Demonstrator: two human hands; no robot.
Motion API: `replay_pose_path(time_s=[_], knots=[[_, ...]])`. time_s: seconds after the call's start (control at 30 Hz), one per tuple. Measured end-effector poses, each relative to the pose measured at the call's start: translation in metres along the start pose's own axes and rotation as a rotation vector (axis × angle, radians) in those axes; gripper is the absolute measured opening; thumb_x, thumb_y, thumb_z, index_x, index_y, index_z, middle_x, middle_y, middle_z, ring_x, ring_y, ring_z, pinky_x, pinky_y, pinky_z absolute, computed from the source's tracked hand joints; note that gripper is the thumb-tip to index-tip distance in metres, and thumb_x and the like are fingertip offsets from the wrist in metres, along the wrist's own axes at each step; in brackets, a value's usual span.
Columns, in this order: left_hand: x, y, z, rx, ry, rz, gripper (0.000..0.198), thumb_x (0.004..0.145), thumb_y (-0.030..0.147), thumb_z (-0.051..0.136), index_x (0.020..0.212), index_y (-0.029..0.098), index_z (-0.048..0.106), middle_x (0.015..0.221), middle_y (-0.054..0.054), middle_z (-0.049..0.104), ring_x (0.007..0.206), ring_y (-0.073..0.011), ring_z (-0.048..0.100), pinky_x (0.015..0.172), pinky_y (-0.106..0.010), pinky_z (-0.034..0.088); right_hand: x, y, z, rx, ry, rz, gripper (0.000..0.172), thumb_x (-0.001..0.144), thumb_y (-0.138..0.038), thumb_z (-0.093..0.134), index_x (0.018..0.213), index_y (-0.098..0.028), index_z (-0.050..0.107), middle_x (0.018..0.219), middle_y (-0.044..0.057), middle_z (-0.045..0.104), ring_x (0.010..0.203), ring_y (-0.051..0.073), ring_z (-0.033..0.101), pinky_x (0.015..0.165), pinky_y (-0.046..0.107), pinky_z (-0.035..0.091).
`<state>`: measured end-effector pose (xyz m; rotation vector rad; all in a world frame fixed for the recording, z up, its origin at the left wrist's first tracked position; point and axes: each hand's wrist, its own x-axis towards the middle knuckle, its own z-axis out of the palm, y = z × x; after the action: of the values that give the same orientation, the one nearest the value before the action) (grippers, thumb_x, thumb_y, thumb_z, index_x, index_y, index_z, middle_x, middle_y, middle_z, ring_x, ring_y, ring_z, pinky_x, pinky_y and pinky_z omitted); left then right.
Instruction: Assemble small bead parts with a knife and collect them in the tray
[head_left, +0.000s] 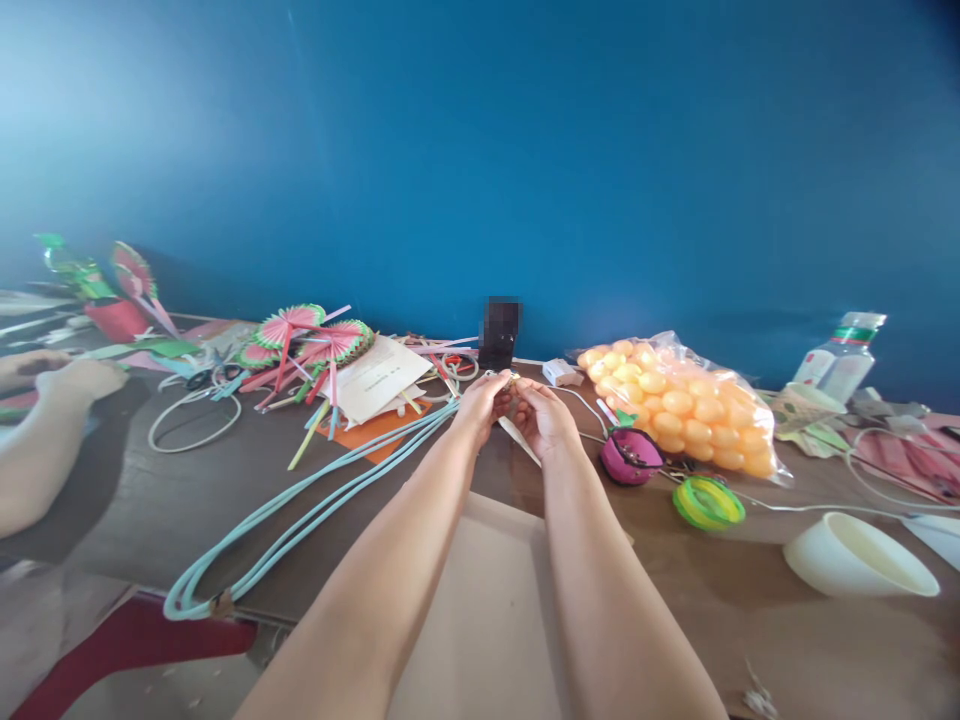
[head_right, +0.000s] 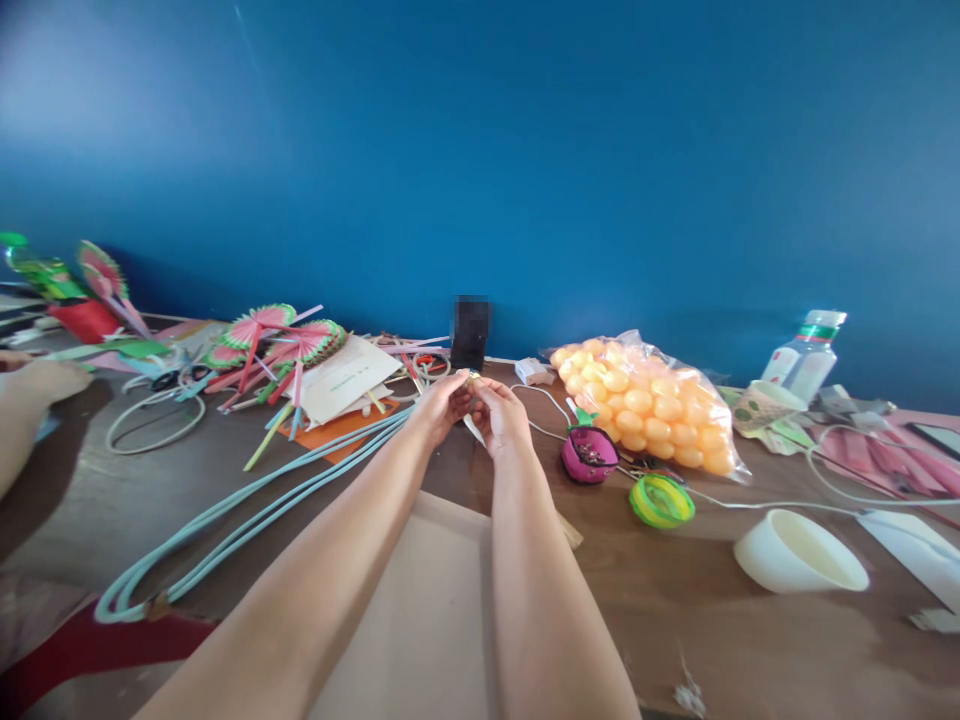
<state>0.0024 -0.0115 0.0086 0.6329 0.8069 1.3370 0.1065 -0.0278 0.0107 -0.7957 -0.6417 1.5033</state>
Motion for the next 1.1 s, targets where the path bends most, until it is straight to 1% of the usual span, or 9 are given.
replay_pose_path(time_s=[0.1,0.47,0.6,0.77,1.1], knots=[[-0.0006,-0.0002,0.0001,0.011,0.001,0.002,0.028,0.068,0.033,0.08,0.077,0.012,0.065,0.068,-0.004,0.063,0.056,-0.0086,0.055,0.056,-0.021,0.042,0.0004,0.0002,-0.0008,0.023,0.006,0.015,0.019,0.063,-0.016,0.079,0.074,-0.016,0.064,0.064,-0.005,0.064,0.044,0.002,0.047,0.039,0.011,0.037],[-0.0002,-0.0015,0.0007,-0.014,-0.004,-0.003,0.029,0.066,0.032,0.081,0.078,0.012,0.065,0.069,-0.004,0.064,0.056,-0.0093,0.057,0.056,-0.021,0.044,0.0008,-0.0017,-0.0004,0.073,-0.003,0.037,0.016,0.066,-0.013,0.075,0.075,-0.016,0.062,0.062,-0.004,0.062,0.043,0.003,0.046,0.038,0.012,0.039],[0.0006,-0.0012,0.0001,-0.014,-0.048,0.008,0.023,0.07,0.03,0.078,0.077,0.012,0.066,0.068,-0.004,0.064,0.057,-0.0097,0.058,0.057,-0.021,0.044,-0.0028,-0.0049,0.002,0.091,0.011,0.023,0.017,0.066,-0.014,0.076,0.074,-0.017,0.06,0.059,-0.006,0.059,0.043,0.002,0.044,0.038,0.011,0.038],[-0.0019,0.0006,0.0006,-0.024,-0.119,0.019,0.017,0.071,0.025,0.077,0.078,0.012,0.068,0.072,-0.005,0.066,0.062,-0.0107,0.06,0.061,-0.021,0.047,-0.005,-0.0061,0.0029,0.118,-0.002,0.014,0.016,0.067,-0.013,0.075,0.075,-0.017,0.062,0.06,-0.006,0.06,0.043,0.001,0.045,0.04,0.009,0.037],[-0.003,0.0021,-0.0003,0.017,-0.155,0.05,0.021,0.07,0.025,0.078,0.086,0.013,0.07,0.077,-0.006,0.069,0.066,-0.0115,0.062,0.062,-0.021,0.045,-0.0027,-0.0054,-0.0005,0.108,0.003,-0.002,0.014,0.067,-0.015,0.074,0.075,-0.017,0.063,0.063,-0.006,0.061,0.045,0.002,0.045,0.041,0.01,0.037]])
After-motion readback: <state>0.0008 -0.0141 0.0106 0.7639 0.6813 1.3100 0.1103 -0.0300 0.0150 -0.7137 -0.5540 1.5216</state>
